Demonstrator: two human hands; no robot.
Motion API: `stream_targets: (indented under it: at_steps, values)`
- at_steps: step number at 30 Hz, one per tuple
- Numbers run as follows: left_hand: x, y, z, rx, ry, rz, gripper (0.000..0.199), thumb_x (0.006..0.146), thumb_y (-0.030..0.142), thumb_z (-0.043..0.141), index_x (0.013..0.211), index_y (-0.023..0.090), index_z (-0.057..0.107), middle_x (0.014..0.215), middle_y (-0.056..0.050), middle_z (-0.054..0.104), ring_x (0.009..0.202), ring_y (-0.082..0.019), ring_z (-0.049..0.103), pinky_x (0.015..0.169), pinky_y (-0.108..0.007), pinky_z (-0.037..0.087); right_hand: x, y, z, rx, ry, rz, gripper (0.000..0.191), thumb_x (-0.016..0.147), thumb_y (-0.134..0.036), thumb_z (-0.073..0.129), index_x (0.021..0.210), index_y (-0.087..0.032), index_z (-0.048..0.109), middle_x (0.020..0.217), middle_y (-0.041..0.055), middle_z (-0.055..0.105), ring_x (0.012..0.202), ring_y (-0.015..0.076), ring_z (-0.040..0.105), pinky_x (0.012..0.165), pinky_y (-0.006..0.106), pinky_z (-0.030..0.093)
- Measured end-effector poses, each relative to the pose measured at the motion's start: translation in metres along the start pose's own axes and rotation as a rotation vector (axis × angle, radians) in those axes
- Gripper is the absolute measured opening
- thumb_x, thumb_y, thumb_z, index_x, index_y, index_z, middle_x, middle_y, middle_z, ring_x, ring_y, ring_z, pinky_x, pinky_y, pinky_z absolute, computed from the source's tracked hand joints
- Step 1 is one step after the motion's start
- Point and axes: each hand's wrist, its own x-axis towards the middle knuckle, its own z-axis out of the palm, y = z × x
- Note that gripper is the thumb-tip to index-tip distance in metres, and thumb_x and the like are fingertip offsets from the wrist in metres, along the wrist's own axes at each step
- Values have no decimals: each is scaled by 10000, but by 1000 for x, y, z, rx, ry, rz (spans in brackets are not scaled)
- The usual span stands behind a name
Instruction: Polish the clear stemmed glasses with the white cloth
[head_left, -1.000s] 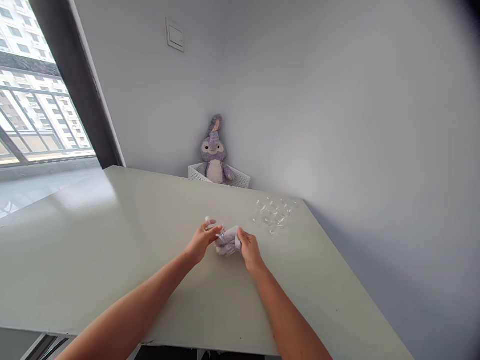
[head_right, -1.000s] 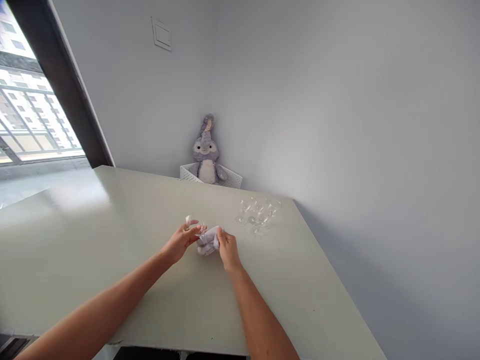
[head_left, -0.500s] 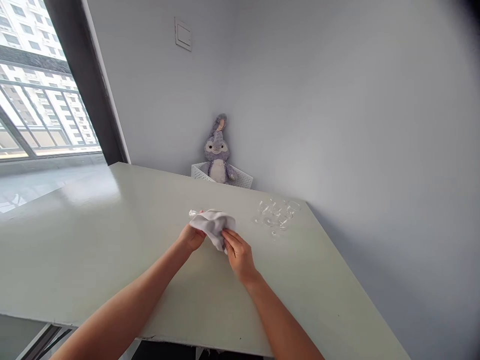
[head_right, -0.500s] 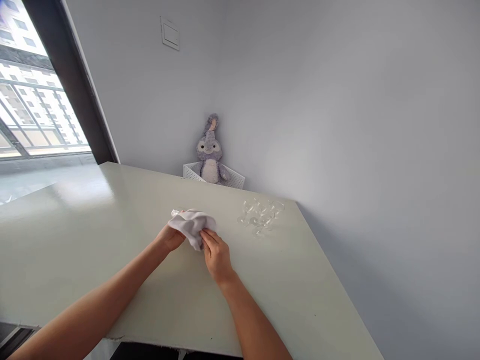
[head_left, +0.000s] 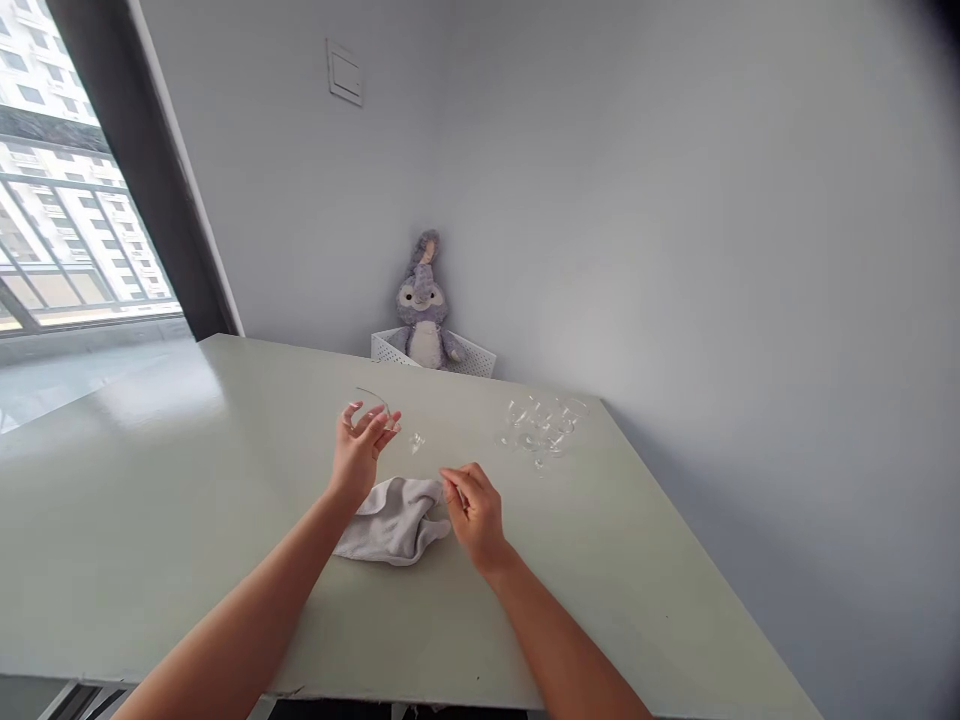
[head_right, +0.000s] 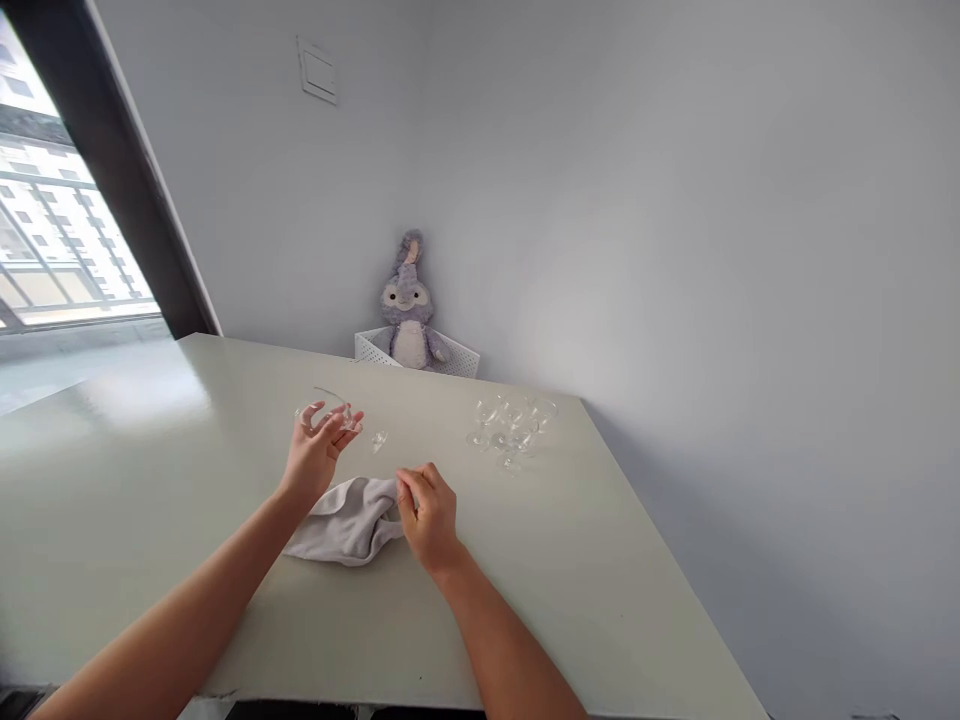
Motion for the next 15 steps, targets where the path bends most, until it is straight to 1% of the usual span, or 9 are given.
stream_targets:
  at_steps: [1, 2, 5, 7, 10, 13, 15]
  values:
    - [-8, -3, 5, 59, -49, 18, 502, 667, 249, 709, 1053, 257, 389, 1067, -37, 561, 968, -207, 607, 860, -358, 471, 0, 2, -2, -33, 46, 15, 320, 869, -343, 403, 1104, -260, 604, 856, 74, 578, 720, 176, 527, 711, 312, 436]
    - [-17, -7, 11, 113, -105, 18, 540, 666, 254, 709, 1088, 266, 373, 1123, -52, 537, 990, -213, 596, 874, -369, 462, 1, 4, -3, -71, 62, 20, 336, 868, -356, 404, 1131, -255, 586, 837, 71, 571, 693, 172, 518, 702, 307, 429]
    - [-44, -22, 25, 216, -285, -52, 604, 667, 282, 705, 1145, 273, 335, 1225, -92, 476, 1059, -238, 553, 878, -390, 462, 1, 7, -4, -189, 11, 25, 377, 857, -395, 427, 1186, -251, 542, 809, 61, 582, 672, 170, 520, 704, 293, 407]
    - [-55, -31, 29, 257, -353, -88, 625, 671, 316, 696, 1169, 280, 320, 1262, -104, 453, 1100, -249, 522, 878, -392, 464, 3, 7, -4, -234, -7, 60, 382, 863, -415, 407, 1190, -260, 528, 797, 51, 601, 676, 175, 534, 700, 288, 398]
    - [-59, -39, 27, 289, -388, -99, 649, 666, 349, 695, 1185, 294, 310, 1301, -105, 426, 1121, -252, 505, 898, -389, 452, 6, 6, -6, -241, 3, 119, 370, 870, -437, 377, 1157, -260, 531, 781, 35, 620, 677, 174, 550, 682, 278, 393]
    - [-55, -44, 24, 289, -403, -107, 646, 675, 351, 686, 1191, 309, 300, 1329, -99, 398, 1122, -252, 505, 905, -397, 445, 8, 8, -9, -268, -29, 116, 362, 866, -448, 387, 1138, -251, 524, 790, 22, 629, 671, 161, 555, 657, 261, 381]
    - [-54, -45, 23, 313, -406, -92, 628, 695, 343, 670, 1200, 312, 300, 1335, -95, 396, 1160, -250, 471, 923, -399, 428, 9, 11, -9, -327, -48, 106, 350, 868, -440, 385, 1123, -244, 523, 811, 21, 634, 659, 156, 552, 630, 253, 367]
